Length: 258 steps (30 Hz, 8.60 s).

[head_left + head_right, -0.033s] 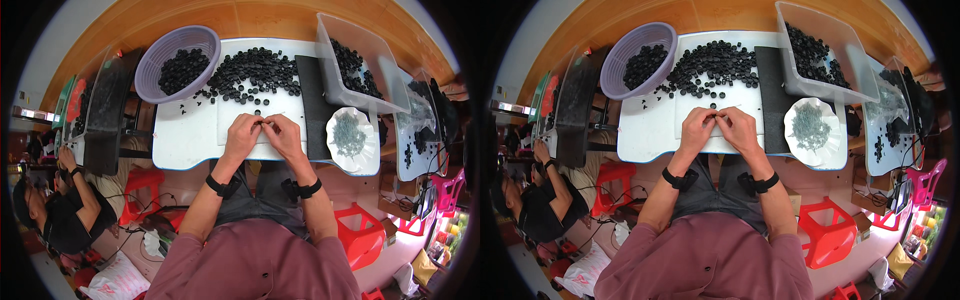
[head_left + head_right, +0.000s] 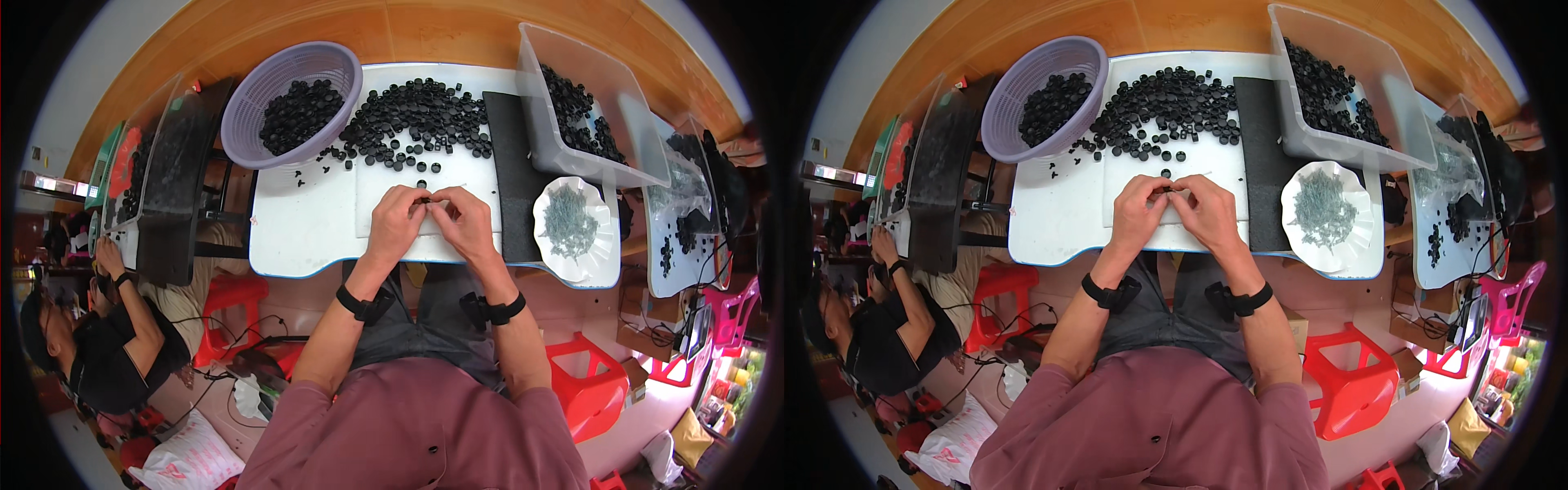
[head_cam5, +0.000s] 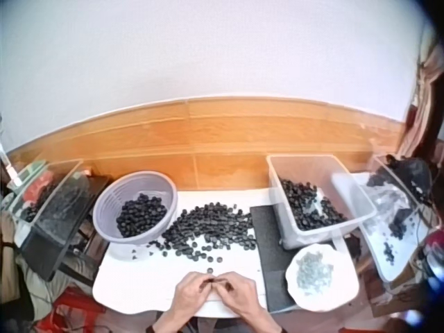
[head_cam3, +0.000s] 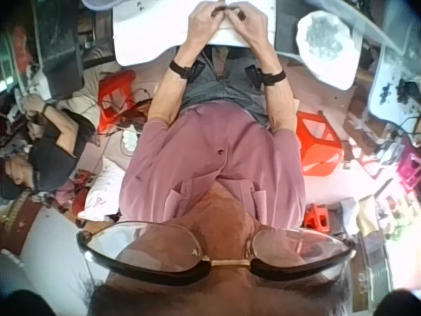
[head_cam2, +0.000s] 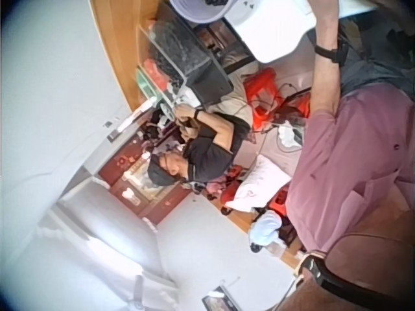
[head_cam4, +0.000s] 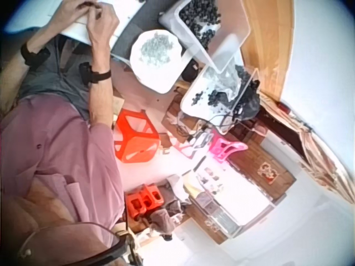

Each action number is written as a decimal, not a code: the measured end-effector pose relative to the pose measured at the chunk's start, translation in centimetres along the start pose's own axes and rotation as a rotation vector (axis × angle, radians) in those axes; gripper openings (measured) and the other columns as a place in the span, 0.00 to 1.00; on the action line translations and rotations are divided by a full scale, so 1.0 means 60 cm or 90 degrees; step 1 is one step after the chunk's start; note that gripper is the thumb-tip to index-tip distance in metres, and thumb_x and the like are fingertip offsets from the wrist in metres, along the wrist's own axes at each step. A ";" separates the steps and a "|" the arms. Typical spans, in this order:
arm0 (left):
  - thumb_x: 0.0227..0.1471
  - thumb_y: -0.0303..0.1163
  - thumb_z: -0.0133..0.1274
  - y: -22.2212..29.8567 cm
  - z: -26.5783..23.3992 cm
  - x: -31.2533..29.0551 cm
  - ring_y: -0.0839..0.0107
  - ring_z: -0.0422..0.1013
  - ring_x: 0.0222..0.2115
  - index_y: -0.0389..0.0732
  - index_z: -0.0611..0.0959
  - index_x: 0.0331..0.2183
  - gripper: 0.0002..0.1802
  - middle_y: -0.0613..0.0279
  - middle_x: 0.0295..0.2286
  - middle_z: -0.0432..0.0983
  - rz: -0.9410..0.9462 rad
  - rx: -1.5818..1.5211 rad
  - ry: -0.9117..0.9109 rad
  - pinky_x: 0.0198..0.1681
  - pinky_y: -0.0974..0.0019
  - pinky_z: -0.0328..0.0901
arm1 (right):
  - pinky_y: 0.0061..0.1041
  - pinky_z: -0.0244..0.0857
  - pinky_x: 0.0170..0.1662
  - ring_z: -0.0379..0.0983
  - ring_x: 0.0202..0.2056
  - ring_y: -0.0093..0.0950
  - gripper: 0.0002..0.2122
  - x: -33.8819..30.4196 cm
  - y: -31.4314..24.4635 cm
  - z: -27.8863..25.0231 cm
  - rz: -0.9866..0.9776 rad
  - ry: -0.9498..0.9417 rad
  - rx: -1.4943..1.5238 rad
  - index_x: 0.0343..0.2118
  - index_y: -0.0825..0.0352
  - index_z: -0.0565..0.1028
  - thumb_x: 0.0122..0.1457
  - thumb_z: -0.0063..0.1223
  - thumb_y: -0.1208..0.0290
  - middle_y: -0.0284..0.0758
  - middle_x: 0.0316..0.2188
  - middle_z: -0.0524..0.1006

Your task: The person picks up a black plastic component and a small metal pin, inserts the pin into the component, and places the assembled unit on the table, repeating the process several times.

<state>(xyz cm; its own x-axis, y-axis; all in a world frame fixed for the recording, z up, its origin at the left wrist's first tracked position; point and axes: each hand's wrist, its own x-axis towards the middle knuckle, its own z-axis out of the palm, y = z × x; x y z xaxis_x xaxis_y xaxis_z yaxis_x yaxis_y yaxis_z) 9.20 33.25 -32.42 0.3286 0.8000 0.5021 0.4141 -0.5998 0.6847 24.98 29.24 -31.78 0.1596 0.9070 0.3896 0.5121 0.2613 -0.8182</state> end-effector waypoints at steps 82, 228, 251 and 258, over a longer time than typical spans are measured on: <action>0.54 0.25 0.64 -0.006 -0.020 0.001 0.72 0.83 0.34 0.35 0.88 0.42 0.12 0.57 0.34 0.87 -0.243 -0.236 -0.117 0.39 0.70 0.76 | 0.18 0.62 0.27 0.69 0.24 0.15 0.03 -0.003 0.008 -0.006 0.119 0.004 0.158 0.34 0.70 0.82 0.57 0.62 0.78 0.30 0.25 0.80; 0.53 0.25 0.65 0.014 0.001 0.009 0.67 0.84 0.35 0.36 0.83 0.43 0.15 0.55 0.34 0.86 -0.200 -0.170 -0.044 0.38 0.68 0.75 | 0.23 0.73 0.34 0.81 0.32 0.28 0.06 -0.003 -0.004 -0.008 0.003 0.083 0.089 0.39 0.71 0.83 0.59 0.60 0.81 0.40 0.35 0.84; 0.53 0.26 0.66 0.012 0.005 0.009 0.68 0.83 0.34 0.36 0.84 0.42 0.14 0.56 0.33 0.86 -0.175 -0.159 -0.051 0.37 0.68 0.75 | 0.22 0.72 0.35 0.80 0.32 0.25 0.04 0.003 -0.004 -0.011 0.056 0.089 0.157 0.34 0.70 0.84 0.55 0.64 0.80 0.37 0.33 0.84; 0.54 0.27 0.65 0.015 0.003 0.008 0.66 0.84 0.34 0.36 0.84 0.43 0.14 0.55 0.33 0.86 -0.160 -0.132 -0.051 0.37 0.67 0.75 | 0.22 0.71 0.34 0.79 0.31 0.24 0.03 0.004 -0.002 -0.011 0.056 0.079 0.150 0.32 0.70 0.84 0.54 0.65 0.80 0.36 0.32 0.84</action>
<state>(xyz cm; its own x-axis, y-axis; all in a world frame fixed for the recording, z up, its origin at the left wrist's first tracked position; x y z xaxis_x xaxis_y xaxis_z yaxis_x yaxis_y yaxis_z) 9.91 33.09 -31.67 0.3076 0.9133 0.2668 0.3114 -0.3616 0.8788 25.52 29.23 -31.31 0.3045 0.8861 0.3494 0.2830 0.2660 -0.9215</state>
